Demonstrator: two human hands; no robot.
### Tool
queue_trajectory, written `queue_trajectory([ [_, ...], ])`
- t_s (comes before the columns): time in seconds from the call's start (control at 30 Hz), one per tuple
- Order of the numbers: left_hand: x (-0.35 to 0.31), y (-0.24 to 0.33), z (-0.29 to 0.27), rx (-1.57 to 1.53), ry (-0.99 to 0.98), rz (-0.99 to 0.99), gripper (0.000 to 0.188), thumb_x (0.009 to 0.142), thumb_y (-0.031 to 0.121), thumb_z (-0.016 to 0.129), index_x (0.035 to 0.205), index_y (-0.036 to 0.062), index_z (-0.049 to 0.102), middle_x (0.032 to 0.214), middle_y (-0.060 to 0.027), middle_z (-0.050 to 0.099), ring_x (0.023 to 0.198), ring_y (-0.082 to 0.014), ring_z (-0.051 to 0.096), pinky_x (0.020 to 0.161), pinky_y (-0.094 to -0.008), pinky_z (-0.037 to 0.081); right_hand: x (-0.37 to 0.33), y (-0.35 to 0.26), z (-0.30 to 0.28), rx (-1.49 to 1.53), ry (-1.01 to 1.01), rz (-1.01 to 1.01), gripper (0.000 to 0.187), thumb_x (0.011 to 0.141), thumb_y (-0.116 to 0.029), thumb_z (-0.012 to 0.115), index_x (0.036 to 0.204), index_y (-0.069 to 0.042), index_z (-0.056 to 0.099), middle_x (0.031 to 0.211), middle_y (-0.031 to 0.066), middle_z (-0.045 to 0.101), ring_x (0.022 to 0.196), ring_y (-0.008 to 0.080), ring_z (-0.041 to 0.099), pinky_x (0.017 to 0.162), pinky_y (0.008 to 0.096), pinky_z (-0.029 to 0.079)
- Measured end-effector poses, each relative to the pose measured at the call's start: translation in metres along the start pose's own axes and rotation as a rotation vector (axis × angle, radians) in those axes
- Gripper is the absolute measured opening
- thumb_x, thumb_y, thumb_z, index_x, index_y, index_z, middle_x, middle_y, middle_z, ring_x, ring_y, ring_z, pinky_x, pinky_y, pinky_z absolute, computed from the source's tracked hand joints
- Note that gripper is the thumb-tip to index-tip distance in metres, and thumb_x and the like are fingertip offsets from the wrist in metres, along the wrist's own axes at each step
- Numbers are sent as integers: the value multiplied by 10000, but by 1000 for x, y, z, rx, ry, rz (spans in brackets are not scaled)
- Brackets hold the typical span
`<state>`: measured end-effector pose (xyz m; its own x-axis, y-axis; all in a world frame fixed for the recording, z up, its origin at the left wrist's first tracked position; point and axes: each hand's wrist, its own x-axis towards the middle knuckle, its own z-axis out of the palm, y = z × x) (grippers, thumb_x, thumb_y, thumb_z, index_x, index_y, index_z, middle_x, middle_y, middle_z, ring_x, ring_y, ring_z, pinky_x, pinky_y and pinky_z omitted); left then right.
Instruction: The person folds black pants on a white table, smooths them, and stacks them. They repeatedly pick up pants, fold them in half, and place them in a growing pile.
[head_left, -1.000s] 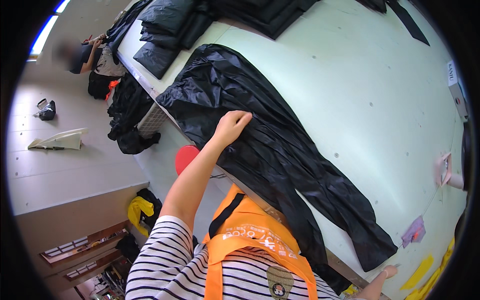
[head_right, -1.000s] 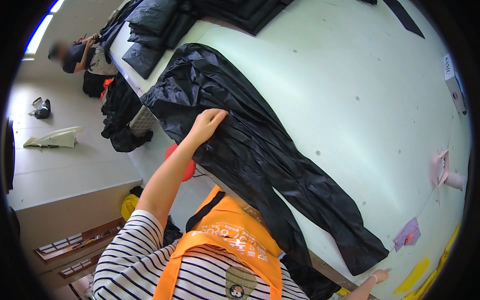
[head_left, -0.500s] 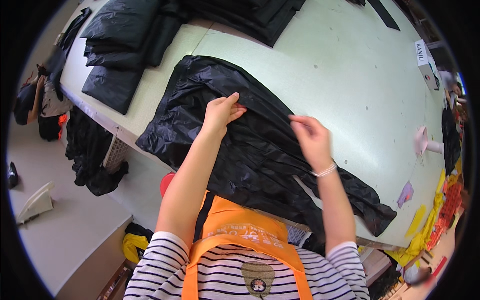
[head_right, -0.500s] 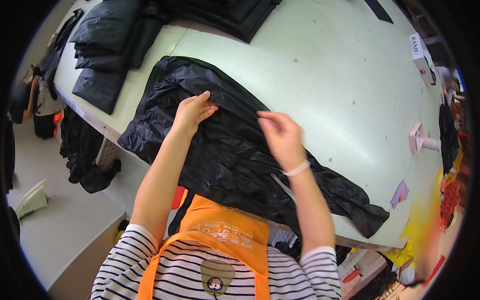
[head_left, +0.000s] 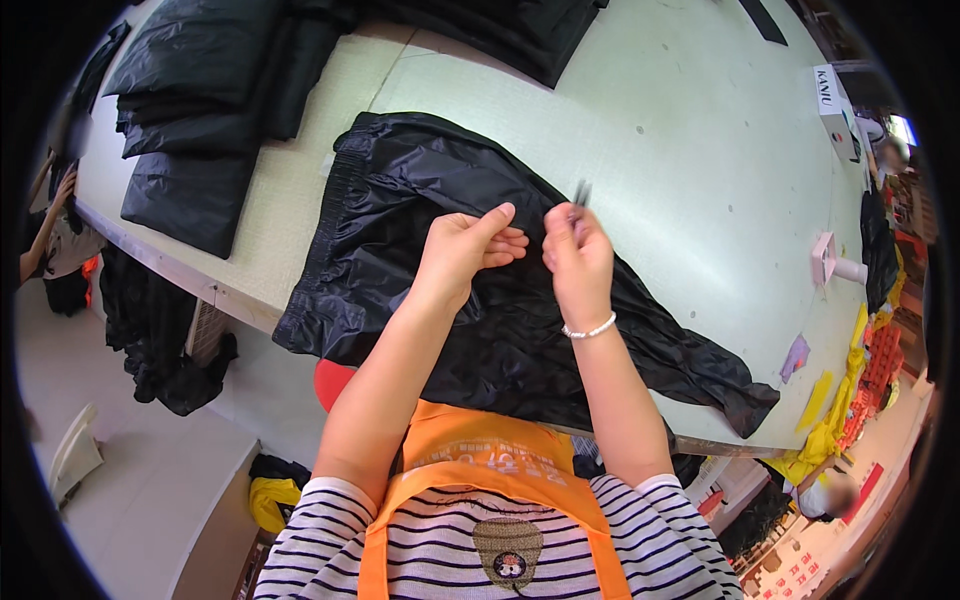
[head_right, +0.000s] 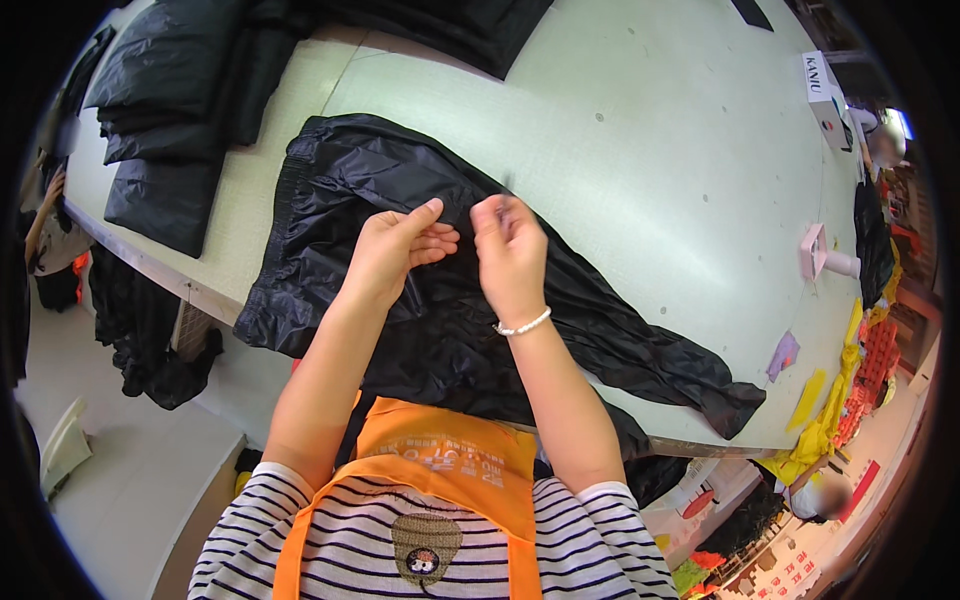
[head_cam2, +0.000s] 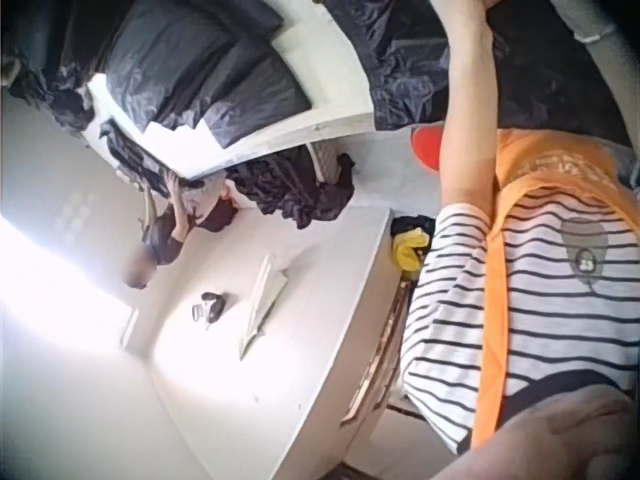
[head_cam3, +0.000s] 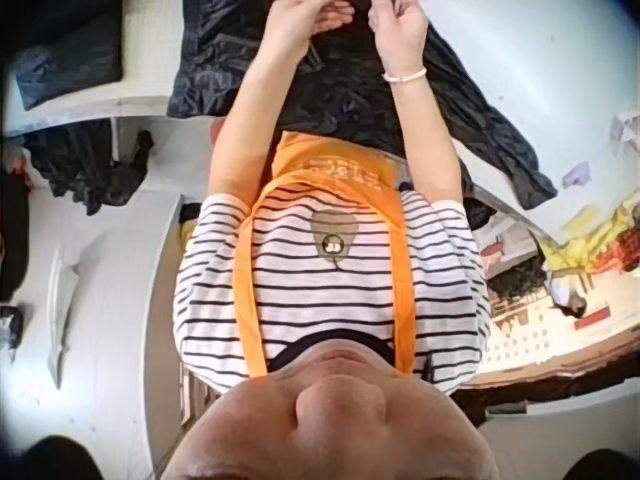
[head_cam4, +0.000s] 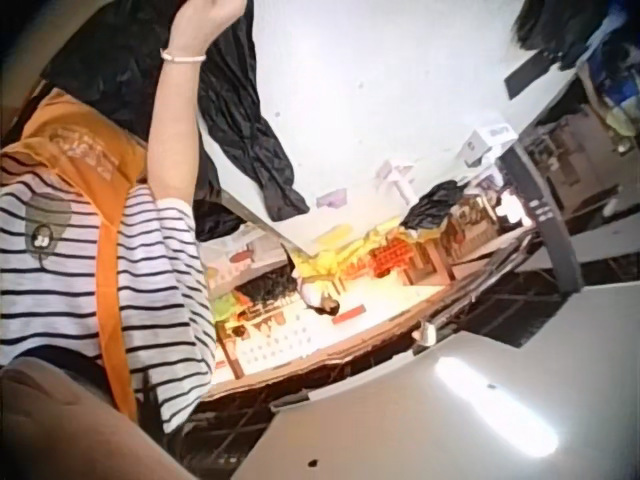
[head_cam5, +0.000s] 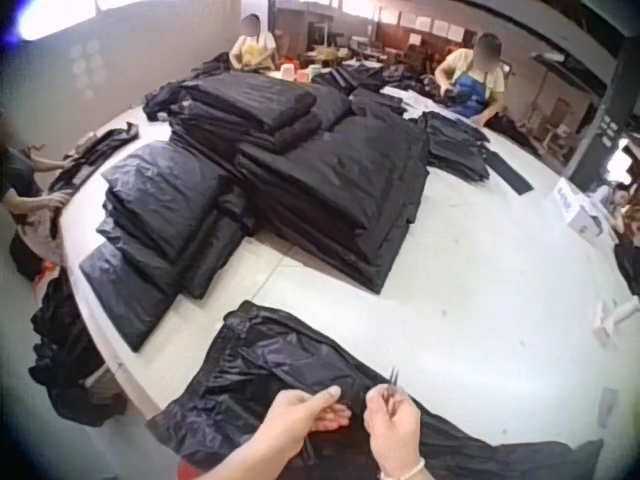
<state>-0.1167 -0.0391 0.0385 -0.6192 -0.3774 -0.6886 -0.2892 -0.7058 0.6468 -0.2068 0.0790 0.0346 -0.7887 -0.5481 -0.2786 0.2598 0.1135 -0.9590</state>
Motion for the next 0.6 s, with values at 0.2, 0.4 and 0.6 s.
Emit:
queue_trajectory([
  [0.2, 7, 1, 5, -149, 14, 17, 364, 870, 314, 637, 811, -45, 625, 795, -153, 669, 695, -182, 662, 645, -243, 523, -7, -16, -34, -391, -25, -159, 211, 952, -211, 526, 1038, -20, 497, 848, 42, 566, 625, 93, 505, 563, 223, 427],
  [0.4, 11, 5, 6, -121, -11, 67, 351, 870, 296, 640, 777, -42, 626, 769, -146, 667, 684, -185, 665, 639, -245, 526, -10, -27, -23, -738, -115, -356, 192, 862, -179, 650, 943, -40, 544, 848, 72, 597, 700, 186, 611, 625, 268, 499],
  [0.6, 12, 2, 5, -161, -14, 63, 338, 864, 278, 643, 771, -47, 636, 745, -137, 666, 682, -187, 669, 634, -245, 524, 5, -28, -11, -775, -145, -394, 214, 848, -218, 666, 925, -49, 559, 841, 59, 603, 689, 188, 626, 588, 273, 504],
])
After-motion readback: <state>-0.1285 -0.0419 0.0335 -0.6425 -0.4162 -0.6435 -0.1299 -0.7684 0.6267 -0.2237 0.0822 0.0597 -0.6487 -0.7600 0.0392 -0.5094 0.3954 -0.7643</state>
